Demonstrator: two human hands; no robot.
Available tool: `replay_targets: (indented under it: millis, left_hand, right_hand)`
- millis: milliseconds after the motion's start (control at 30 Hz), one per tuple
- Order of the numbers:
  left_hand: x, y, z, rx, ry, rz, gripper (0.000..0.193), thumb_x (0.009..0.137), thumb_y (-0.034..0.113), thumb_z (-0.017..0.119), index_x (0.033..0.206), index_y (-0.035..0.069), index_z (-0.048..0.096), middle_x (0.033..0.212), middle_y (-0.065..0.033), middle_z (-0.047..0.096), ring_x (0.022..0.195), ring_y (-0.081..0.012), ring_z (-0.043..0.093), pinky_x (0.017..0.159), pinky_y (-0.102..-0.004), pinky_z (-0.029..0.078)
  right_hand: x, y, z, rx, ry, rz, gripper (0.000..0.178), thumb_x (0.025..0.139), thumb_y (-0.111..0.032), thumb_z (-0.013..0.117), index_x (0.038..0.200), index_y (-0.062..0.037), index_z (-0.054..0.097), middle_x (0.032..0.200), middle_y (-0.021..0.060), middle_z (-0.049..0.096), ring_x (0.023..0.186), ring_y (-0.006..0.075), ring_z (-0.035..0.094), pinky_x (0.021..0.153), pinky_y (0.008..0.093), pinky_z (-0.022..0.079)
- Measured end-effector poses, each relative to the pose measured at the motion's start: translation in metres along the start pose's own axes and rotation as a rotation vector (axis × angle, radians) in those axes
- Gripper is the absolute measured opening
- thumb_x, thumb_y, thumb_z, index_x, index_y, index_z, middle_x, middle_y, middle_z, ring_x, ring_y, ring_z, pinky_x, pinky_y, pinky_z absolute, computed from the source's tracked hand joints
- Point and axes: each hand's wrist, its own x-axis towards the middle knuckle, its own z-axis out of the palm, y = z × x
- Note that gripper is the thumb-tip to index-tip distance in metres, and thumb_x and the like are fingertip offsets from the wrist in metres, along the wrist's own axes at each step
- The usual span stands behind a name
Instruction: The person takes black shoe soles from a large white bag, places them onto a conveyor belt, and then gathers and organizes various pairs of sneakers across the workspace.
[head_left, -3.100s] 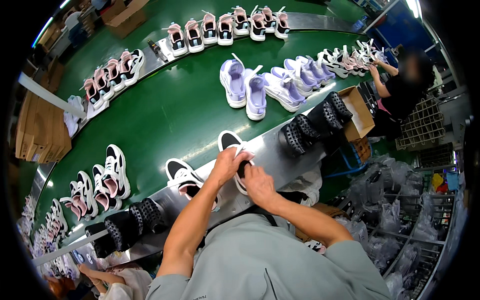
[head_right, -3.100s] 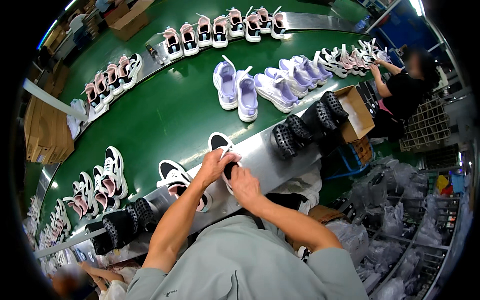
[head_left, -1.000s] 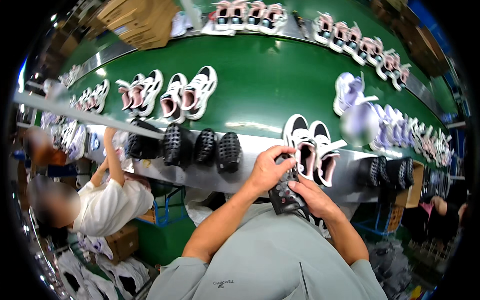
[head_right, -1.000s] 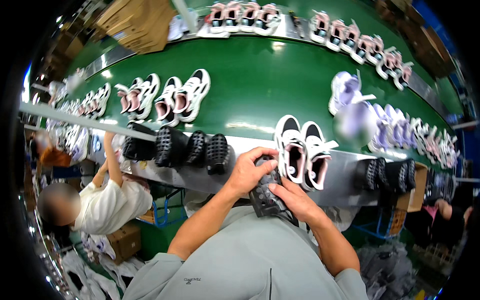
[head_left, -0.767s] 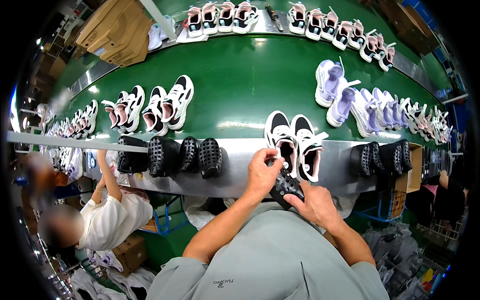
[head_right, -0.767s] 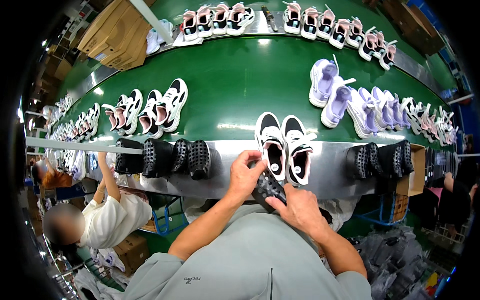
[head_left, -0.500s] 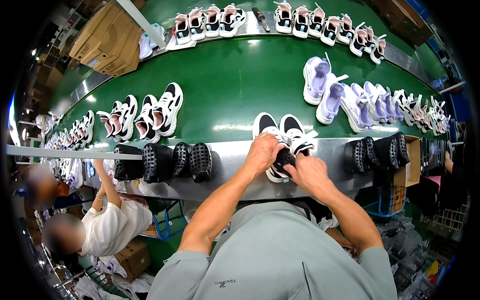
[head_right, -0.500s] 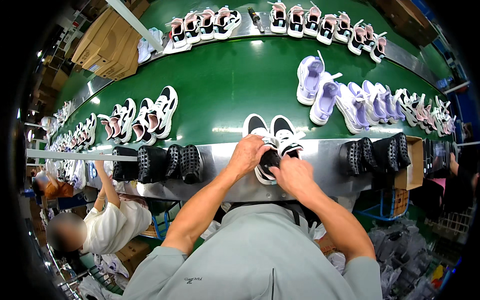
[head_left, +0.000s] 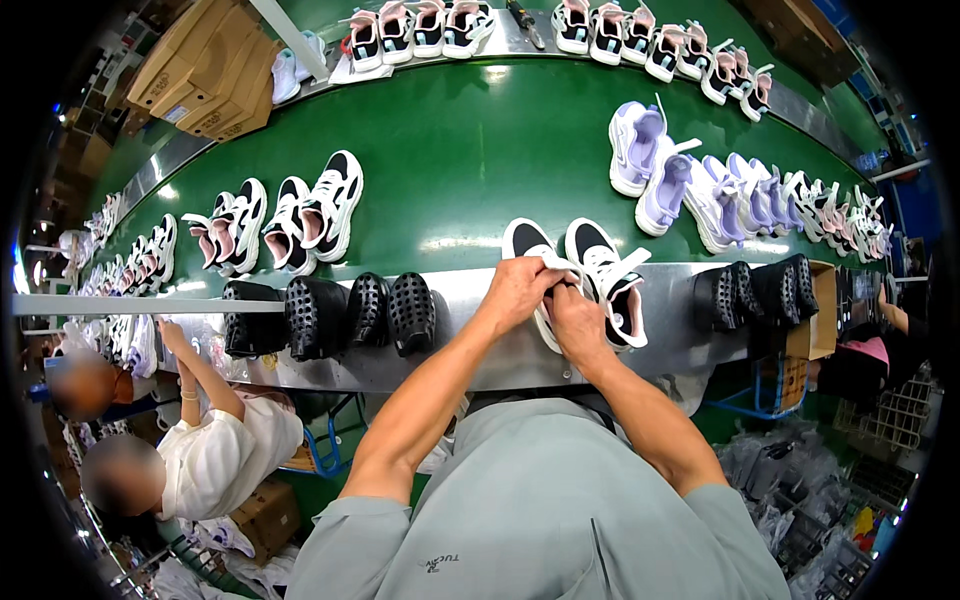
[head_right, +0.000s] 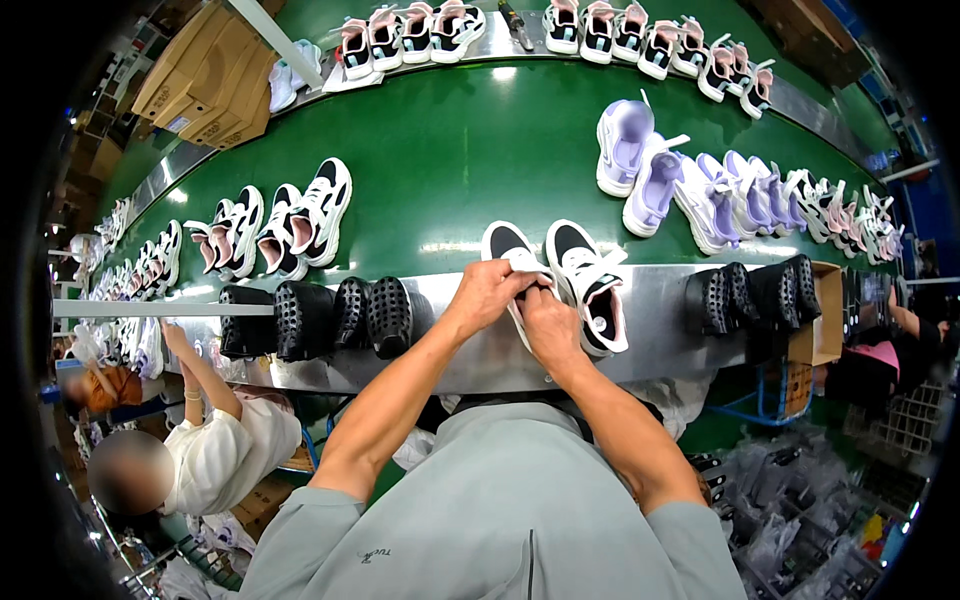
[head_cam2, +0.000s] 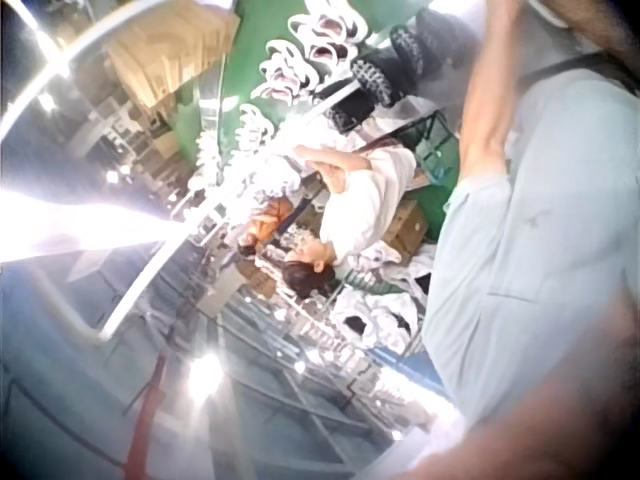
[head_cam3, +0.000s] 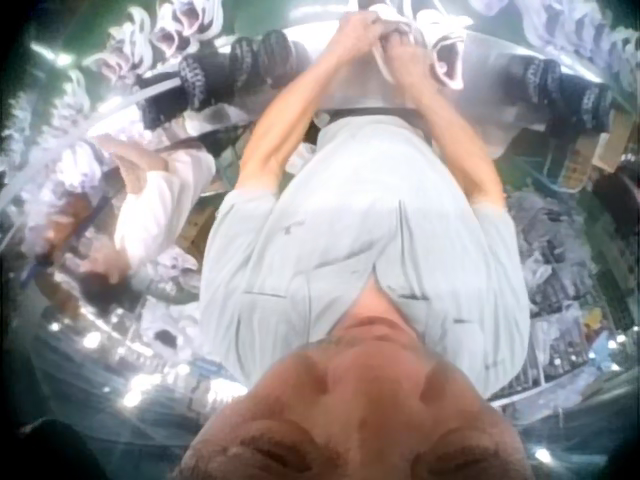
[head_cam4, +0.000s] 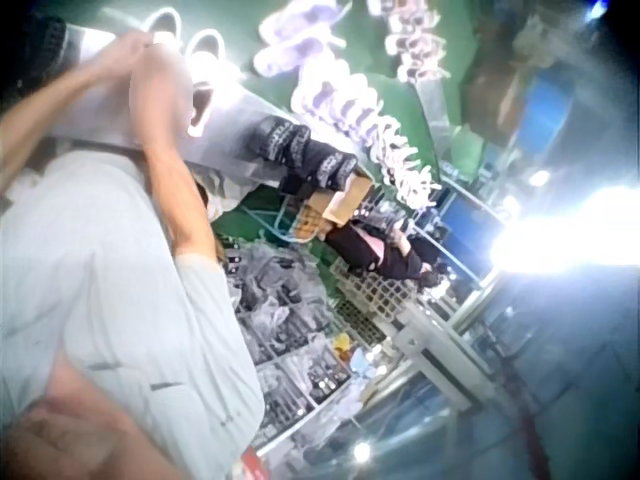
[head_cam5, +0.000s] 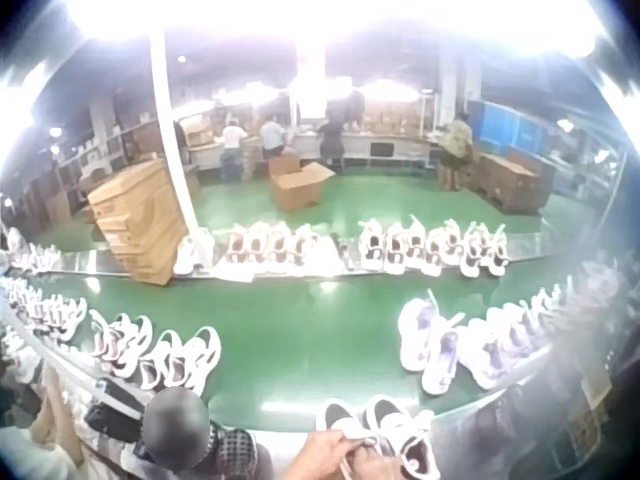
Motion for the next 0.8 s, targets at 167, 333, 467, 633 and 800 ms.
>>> replay_targets:
  millis: [167,333,467,633,800]
  left_hand:
    - [-0.045,-0.038,0.027,0.46,0.433,0.049,0.067,0.083,0.028,0.077,0.138,0.0,0.051,0.113,-0.0244,0.063,0.107,-0.0425,0.059,0.092,-0.0484,0.049]
    - [-0.051,-0.037,0.056,0.338,0.376,-0.276,0.083,0.077,0.022,0.077,0.148,0.004,0.038,0.115,-0.0291,0.062,0.108,-0.0465,0.061,0.092,-0.0516,0.05]
    - [-0.051,-0.055,0.023,0.442,0.345,-0.286,0.072,0.078,0.012,0.069,0.145,0.013,0.043,0.104,-0.0249,0.066,0.099,-0.0448,0.065,0.088,-0.0535,0.051]
    - [-0.054,-0.059,0.028,0.409,0.552,-0.126,0.035,0.083,0.001,0.068,0.115,0.008,0.056,0.081,-0.017,0.067,0.075,-0.0393,0.067,0.069,-0.0469,0.052]
    - [-0.057,-0.059,0.041,0.28,0.603,-0.088,0.038,0.083,0.0,0.069,0.117,0.006,0.054,0.085,-0.0183,0.065,0.079,-0.0403,0.064,0.071,-0.0486,0.051]
  right_hand:
    - [-0.024,-0.012,-0.043,0.301,0.243,0.067,0.05,0.086,-0.002,0.07,0.132,0.0064,0.051,0.12,0.026,0.061,0.109,0.0428,0.06,0.092,0.0473,0.05]
    - [0.028,-0.007,-0.042,0.42,-0.051,0.156,0.059,0.085,0.0,0.063,0.14,-0.0036,0.044,0.128,0.0249,0.056,0.11,0.0473,0.058,0.094,0.0492,0.049]
    - [0.023,0.019,-0.03,0.544,-0.152,0.117,0.047,0.083,0.003,0.059,0.129,-0.0066,0.052,0.118,0.021,0.06,0.106,0.0457,0.057,0.091,0.0516,0.047]
    - [0.039,0.009,-0.039,0.521,-0.111,-0.309,0.038,0.067,0.008,0.062,0.103,-0.0066,0.067,0.115,0.0092,0.064,0.108,0.0347,0.055,0.094,0.0436,0.047]
    - [0.045,0.025,-0.035,0.354,-0.198,-0.571,0.036,0.066,0.005,0.063,0.1,-0.0084,0.068,0.112,0.0068,0.062,0.1,0.03,0.054,0.091,0.0405,0.048]
